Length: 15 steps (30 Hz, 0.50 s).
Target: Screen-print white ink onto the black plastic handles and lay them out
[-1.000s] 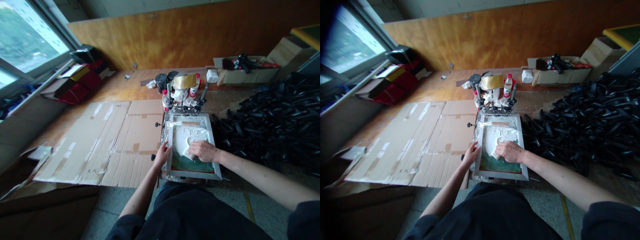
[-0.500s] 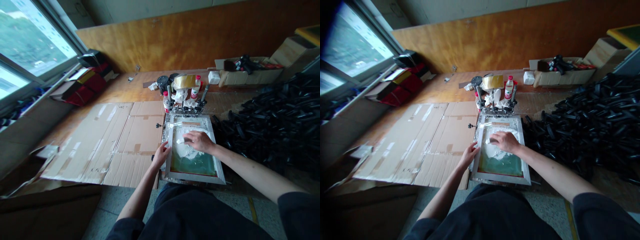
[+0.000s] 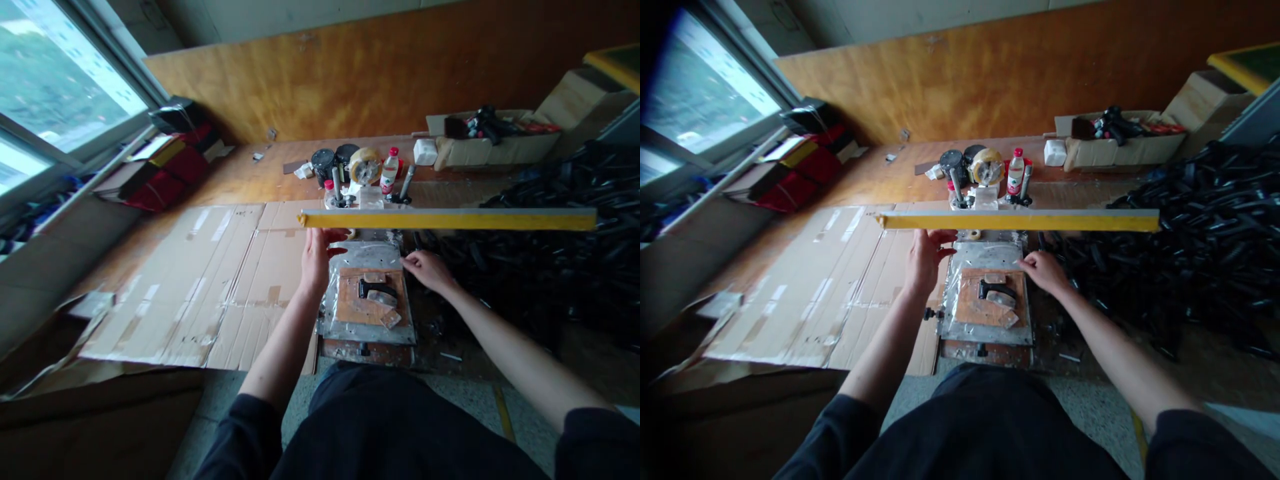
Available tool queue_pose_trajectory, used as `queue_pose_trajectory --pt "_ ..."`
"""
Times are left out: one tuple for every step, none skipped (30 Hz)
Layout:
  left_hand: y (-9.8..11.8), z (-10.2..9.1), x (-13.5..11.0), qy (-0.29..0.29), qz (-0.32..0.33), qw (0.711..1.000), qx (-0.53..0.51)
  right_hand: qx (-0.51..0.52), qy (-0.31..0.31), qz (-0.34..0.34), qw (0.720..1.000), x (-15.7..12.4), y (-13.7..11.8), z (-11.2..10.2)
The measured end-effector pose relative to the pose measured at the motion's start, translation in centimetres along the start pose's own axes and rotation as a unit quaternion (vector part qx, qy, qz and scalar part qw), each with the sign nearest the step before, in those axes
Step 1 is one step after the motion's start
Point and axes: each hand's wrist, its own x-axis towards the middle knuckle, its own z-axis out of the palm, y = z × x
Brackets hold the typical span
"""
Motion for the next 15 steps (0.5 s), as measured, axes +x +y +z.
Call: queue_pose_trajectory --pt "-0.7 0.3 -0.6 0.021 -0.007 1.000 -0.005 -0.036 -0.027 -0.034 0.998 -1.3 -1.3 1.9" --pt "-1.7 0.5 -1.6 0.029 -0.034 0.999 -0.005 -0.073 -0.044 -0.051 0.995 -2.4 -2.7 3.6" --pt "-3.0 0.7 -3.0 0.016 -0.087 0.996 0.003 -0.105 -0.061 -0.058 0.991 -3.3 -4.2 4.9" --pt "-4.4 0.9 -4.6 -0.014 -0.159 0.987 0.014 -0.130 -0.065 -0.051 0.988 -4.1 -5.7 5.7" --pt "-5.9 1.0 -6.3 -0.067 -0.248 0.966 0.029 -0.143 -0.063 -0.039 0.987 -4.8 -7.1 6.2" --pt "-7.3 1.1 -7.9 -0.107 -0.320 0.941 0.034 -0.145 -0.055 -0.031 0.987 -5.4 -8.3 6.4" --pt "-8.5 1.2 -9.4 -0.125 -0.359 0.925 0.024 -0.137 -0.044 -0.039 0.989 -5.9 -9.4 6.3" --pt "-9.4 1.1 -10.4 -0.128 -0.382 0.915 0.013 -0.118 -0.039 -0.069 0.990 -6.3 -10.3 6.1" --pt "-10.1 0.8 -11.0 -0.112 -0.387 0.915 0.005 -0.093 -0.040 -0.114 0.988 -6.7 -10.7 5.7" --pt "-10.6 0.1 -11.1 -0.091 -0.379 0.921 0.010 -0.065 -0.047 -0.161 0.984 -6.8 -10.8 5.2" --pt "-10.8 -0.9 -10.7 -0.071 -0.367 0.927 0.039 -0.041 -0.056 -0.196 0.978 -6.8 -10.3 4.5" --pt "-10.9 -2.3 -10.0 -0.052 -0.350 0.931 0.095 -0.030 -0.062 -0.208 0.976 -6.7 -9.2 3.8" --pt "-10.9 -4.2 -9.1 -0.043 -0.326 0.929 0.172 -0.037 -0.062 -0.195 0.978 -6.3 -7.7 3.0" --pt "-10.9 -6.3 -8.1 -0.038 -0.294 0.916 0.269 -0.060 -0.062 -0.163 0.983 -5.9 -5.7 2.2" --pt "-10.8 -8.6 -7.1 -0.040 -0.267 0.888 0.371 -0.097 -0.065 -0.121 0.986 -5.4 -3.6 1.5"
